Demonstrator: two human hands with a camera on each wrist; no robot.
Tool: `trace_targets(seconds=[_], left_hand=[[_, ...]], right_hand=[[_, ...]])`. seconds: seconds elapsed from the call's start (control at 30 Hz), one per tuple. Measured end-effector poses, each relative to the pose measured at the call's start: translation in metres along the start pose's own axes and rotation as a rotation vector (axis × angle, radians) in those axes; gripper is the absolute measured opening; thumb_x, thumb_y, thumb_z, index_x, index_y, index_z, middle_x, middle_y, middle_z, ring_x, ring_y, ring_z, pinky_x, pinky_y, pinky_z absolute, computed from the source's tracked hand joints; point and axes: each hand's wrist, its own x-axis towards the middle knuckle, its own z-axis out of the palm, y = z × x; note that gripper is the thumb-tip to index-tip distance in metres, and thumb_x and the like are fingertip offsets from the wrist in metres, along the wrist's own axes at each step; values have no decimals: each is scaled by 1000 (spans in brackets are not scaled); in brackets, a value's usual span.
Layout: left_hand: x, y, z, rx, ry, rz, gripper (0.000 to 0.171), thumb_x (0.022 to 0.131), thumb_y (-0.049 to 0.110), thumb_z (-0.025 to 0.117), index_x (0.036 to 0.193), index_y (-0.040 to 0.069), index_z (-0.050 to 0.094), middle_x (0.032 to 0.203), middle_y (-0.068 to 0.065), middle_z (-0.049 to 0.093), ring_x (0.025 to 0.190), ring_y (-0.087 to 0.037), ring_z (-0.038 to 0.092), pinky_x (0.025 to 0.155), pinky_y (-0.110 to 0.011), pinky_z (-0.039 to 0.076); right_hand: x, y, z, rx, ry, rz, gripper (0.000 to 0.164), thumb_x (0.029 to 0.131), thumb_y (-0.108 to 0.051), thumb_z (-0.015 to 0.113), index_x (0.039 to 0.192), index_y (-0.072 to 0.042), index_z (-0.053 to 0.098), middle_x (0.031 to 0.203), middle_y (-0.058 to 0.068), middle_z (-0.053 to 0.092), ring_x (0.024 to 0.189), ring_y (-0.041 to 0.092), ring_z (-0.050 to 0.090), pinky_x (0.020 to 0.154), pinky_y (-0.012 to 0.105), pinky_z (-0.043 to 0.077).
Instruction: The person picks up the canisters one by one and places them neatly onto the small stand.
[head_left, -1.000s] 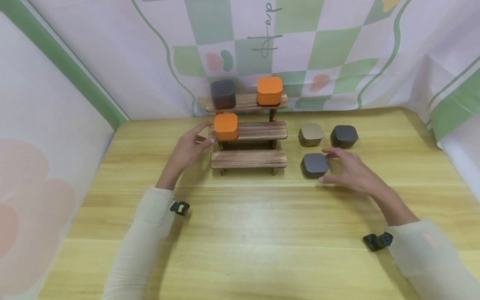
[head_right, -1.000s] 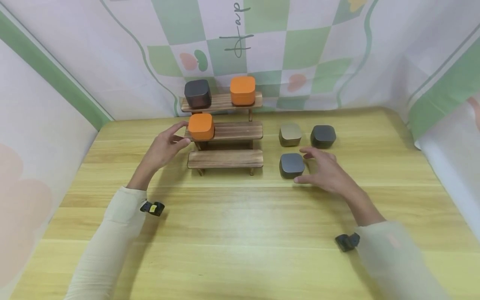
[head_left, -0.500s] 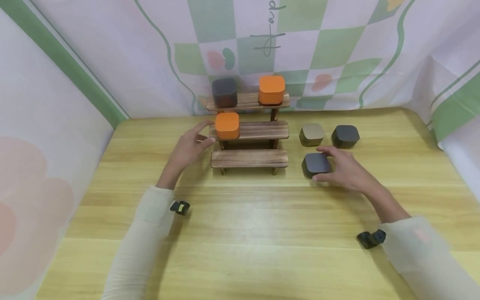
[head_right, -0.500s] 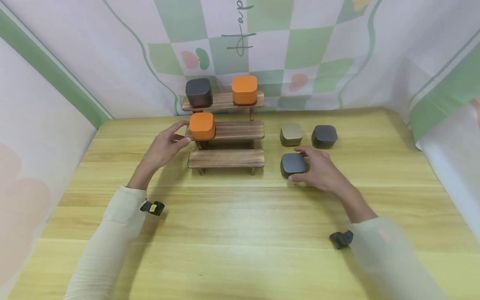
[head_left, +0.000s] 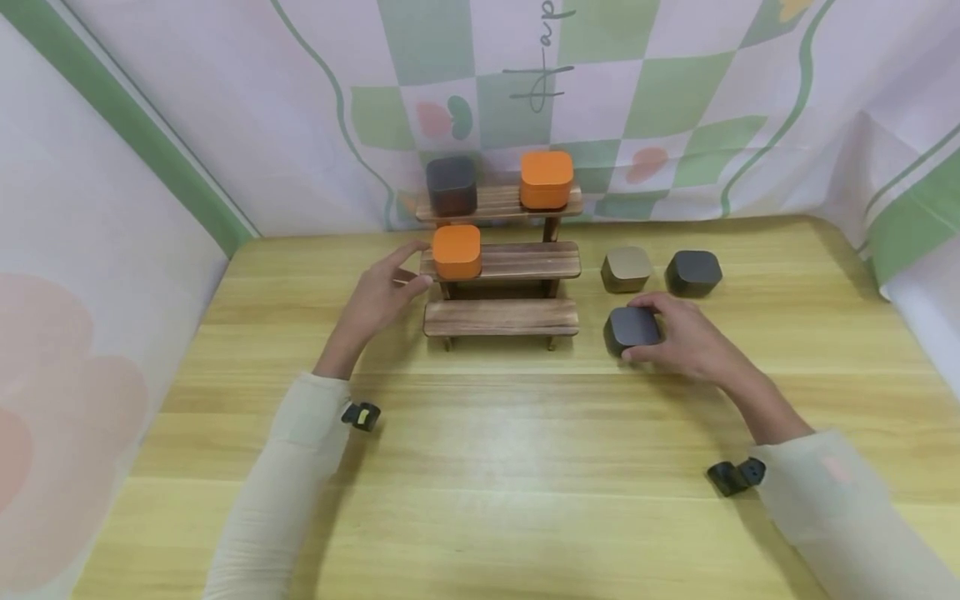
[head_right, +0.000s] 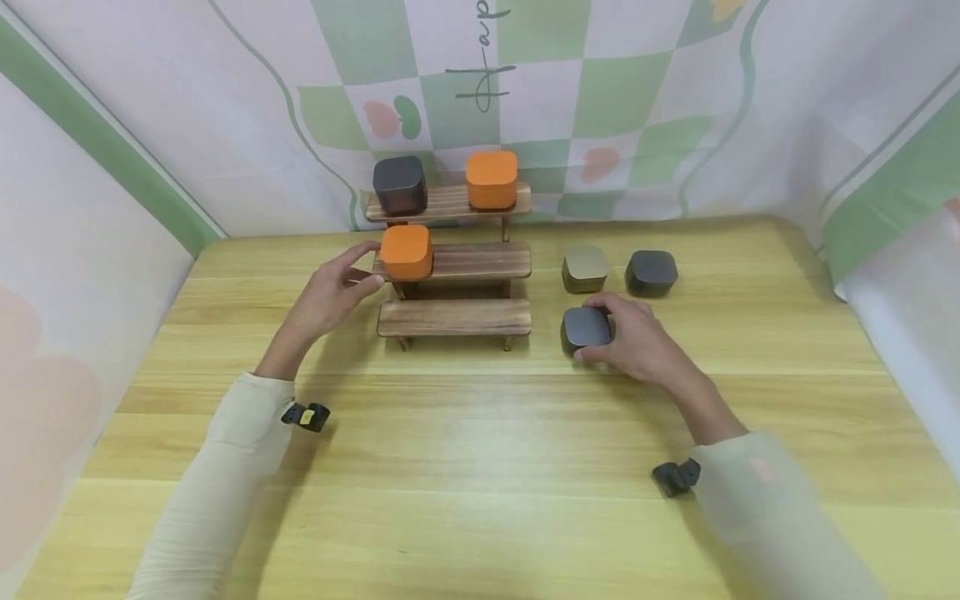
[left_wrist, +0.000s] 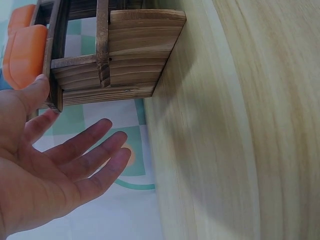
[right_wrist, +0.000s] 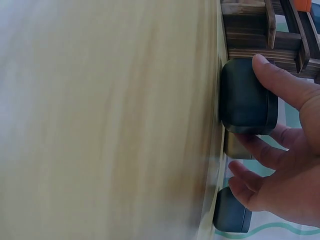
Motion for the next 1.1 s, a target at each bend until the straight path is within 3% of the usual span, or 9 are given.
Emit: trace_targets(seconds=[0.23, 0.6, 1.1], left_hand=[[1, 0, 1, -1, -5, -4, 55, 102, 25, 61, 153, 20, 41, 150, -16, 47, 118, -35, 59, 91, -50, 54], [0, 1, 0, 6, 5, -2, 53, 102, 24, 61, 152, 19, 43, 145, -18, 50, 116, -35, 60, 90, -50, 54], [0, 2, 1, 1, 10, -4, 54, 102, 26, 61, 152, 21, 44, 142, -19, 54, 116, -34, 61, 89, -50, 55]], right_hand=[[-3, -3, -2, -11, 23, 50, 75, 82, -24, 86, 138, 7, 46, 131, 32, 53, 116, 47, 52, 89, 55, 44], [-2, -15, -7, 11, 43, 80, 81, 86, -40, 80, 142, 3, 42, 134, 33, 51, 124, 53, 45, 92, 64, 43], [3, -37, -14, -32, 84, 81, 80, 84, -42, 82, 142, 0, 46, 130, 28, 55, 113, 43, 52, 88, 58, 43]])
